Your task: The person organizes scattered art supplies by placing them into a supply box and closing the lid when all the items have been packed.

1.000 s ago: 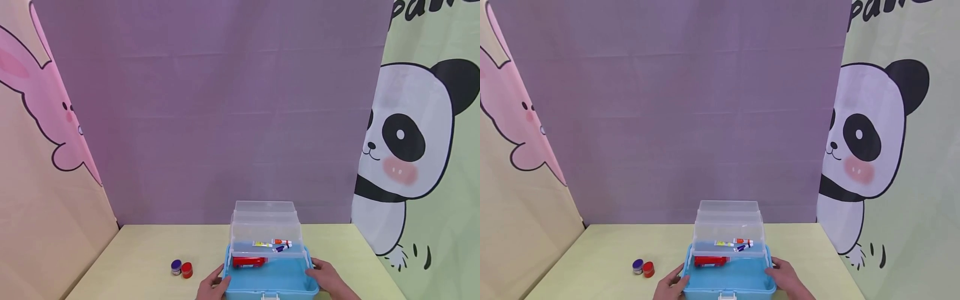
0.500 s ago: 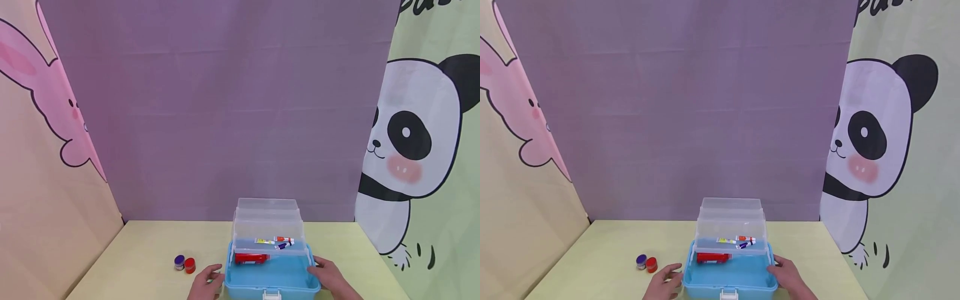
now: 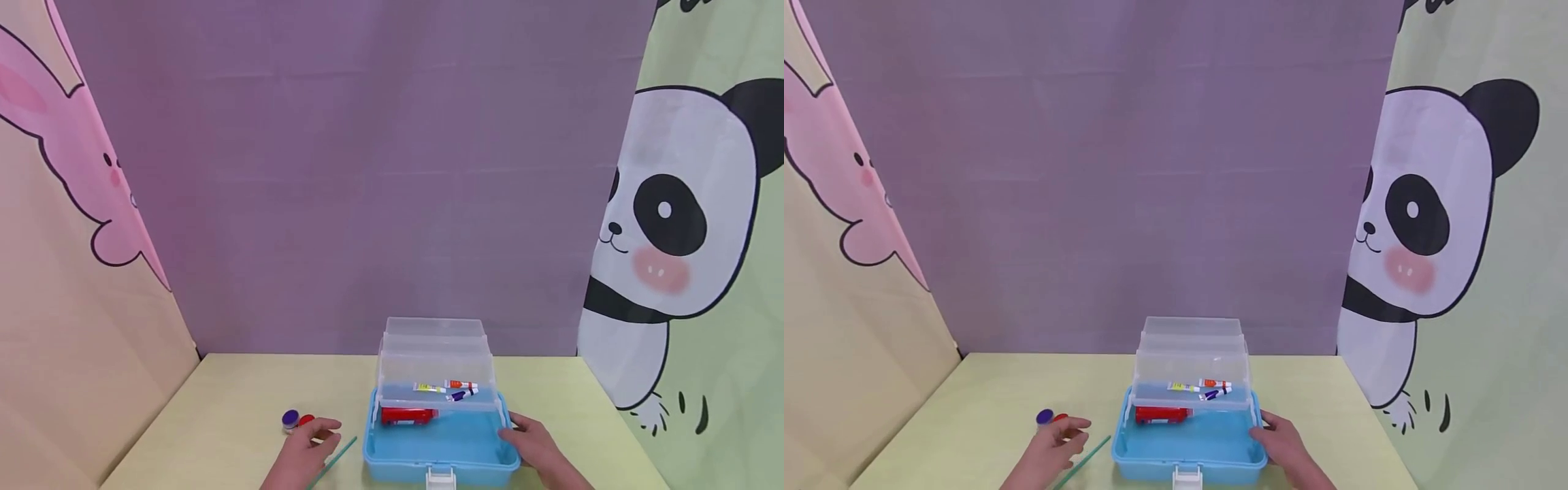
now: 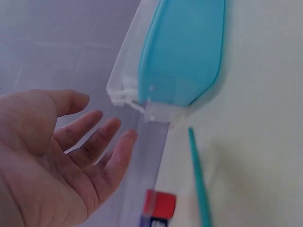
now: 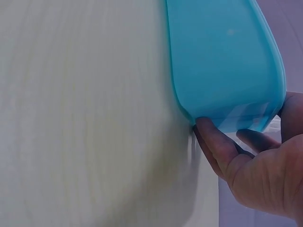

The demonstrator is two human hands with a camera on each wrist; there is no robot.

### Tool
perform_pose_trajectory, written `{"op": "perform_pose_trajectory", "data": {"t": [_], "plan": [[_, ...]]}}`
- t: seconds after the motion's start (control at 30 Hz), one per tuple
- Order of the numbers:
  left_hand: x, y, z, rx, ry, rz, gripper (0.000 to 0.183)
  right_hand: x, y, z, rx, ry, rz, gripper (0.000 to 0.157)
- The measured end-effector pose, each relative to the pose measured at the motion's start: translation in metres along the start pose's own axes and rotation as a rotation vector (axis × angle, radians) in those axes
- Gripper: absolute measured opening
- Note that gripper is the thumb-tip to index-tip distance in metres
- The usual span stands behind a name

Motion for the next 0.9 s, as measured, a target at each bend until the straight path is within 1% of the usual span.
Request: {"op": "perform_pose_trajectory", "data": {"t": [0.1, 0.2, 0.3, 0.37, 0.43, 0.53, 0.63, 0.7, 0.8, 0.87, 0.9], "plan": [[-0.02, -0.005, -0.001, 0.047, -0.061, 0.051, 0.029, 0.0, 0.0, 0.001, -0.002, -0.002, -0.008, 0.061], [-0.04, -0.008, 0.0, 0.055, -0.098, 0.1, 0.024, -0.001, 0.0, 0.0, -0.003, -0.007, -0.007, 0.062], [-0.057, -0.006, 0.003, 0.036, -0.119, 0.159, 0.023, 0.0, -0.001, -0.001, -0.003, -0.01, -0.004, 0.062], [-0.067, -0.001, 0.007, 0.007, -0.12, 0.192, 0.023, 0.0, -0.002, -0.001, -0.002, -0.01, -0.001, 0.062], [-0.076, 0.004, 0.011, -0.004, -0.121, 0.226, 0.024, -0.001, -0.003, -0.001, 0.001, -0.009, 0.001, 0.063], [-0.086, 0.012, 0.018, 0.017, -0.103, 0.281, 0.028, -0.004, -0.005, -0.001, 0.004, -0.015, 0.004, 0.065], [-0.093, 0.018, 0.023, 0.07, -0.095, 0.356, 0.034, -0.006, -0.007, 0.0, 0.0, -0.021, 0.008, 0.066], [-0.097, 0.022, 0.024, 0.103, -0.096, 0.383, 0.04, -0.007, -0.008, 0.002, -0.005, -0.02, 0.01, 0.066], [-0.101, 0.032, 0.025, 0.127, -0.094, 0.386, 0.049, -0.005, -0.009, 0.004, -0.008, -0.02, 0.019, 0.065], [-0.101, 0.04, 0.026, 0.123, -0.084, 0.383, 0.053, -0.003, -0.009, 0.004, -0.008, -0.015, 0.023, 0.065], [-0.101, 0.045, 0.027, 0.11, -0.078, 0.382, 0.054, -0.002, -0.009, 0.003, -0.006, -0.015, 0.024, 0.065]]}}
Point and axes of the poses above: each hand's wrist, its own z-axis towards the middle knuckle, its own x-axis out of the palm, y = z × x, the point moved 8 cm from there along z, towards the middle knuckle, and after that the axes turned 5 degrees about z, right-handed, at the moved point
